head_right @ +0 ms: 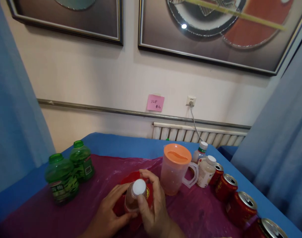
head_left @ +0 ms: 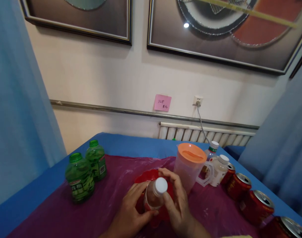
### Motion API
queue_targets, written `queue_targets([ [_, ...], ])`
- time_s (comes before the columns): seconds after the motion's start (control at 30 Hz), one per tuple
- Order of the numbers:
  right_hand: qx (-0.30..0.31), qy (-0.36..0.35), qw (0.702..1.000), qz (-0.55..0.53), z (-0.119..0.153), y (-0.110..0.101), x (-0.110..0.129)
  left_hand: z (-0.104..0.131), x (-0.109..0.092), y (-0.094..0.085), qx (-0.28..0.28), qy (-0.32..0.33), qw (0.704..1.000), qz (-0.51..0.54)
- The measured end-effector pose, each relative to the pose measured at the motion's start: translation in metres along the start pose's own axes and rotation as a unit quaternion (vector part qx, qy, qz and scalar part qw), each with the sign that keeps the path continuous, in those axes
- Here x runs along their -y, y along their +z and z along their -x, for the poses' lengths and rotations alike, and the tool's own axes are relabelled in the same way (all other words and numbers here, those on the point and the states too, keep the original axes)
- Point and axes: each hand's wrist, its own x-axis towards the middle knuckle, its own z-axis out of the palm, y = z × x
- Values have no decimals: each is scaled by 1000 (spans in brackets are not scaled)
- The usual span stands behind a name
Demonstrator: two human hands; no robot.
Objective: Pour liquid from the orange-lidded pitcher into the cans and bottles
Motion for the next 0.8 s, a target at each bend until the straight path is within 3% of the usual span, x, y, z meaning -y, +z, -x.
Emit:
queue_targets([
  [0.27, -24, -5, 1000, -14, 1, 5, -4, -2, -7, -2, 14, -37, 999, 5],
  [0.47, -77, 13, 997, 22, 0, 9, -5, -3, -8, -3, 8, 0, 1000, 4],
  [0.67, 16, 9, 1000, -12, 6, 3, -3, 1, 0, 1, -5, -3, 1000, -4],
  [0.8, -25, 1, 1000, -4, 6, 7, -4, 1, 1, 2, -13, -4, 1000, 0],
])
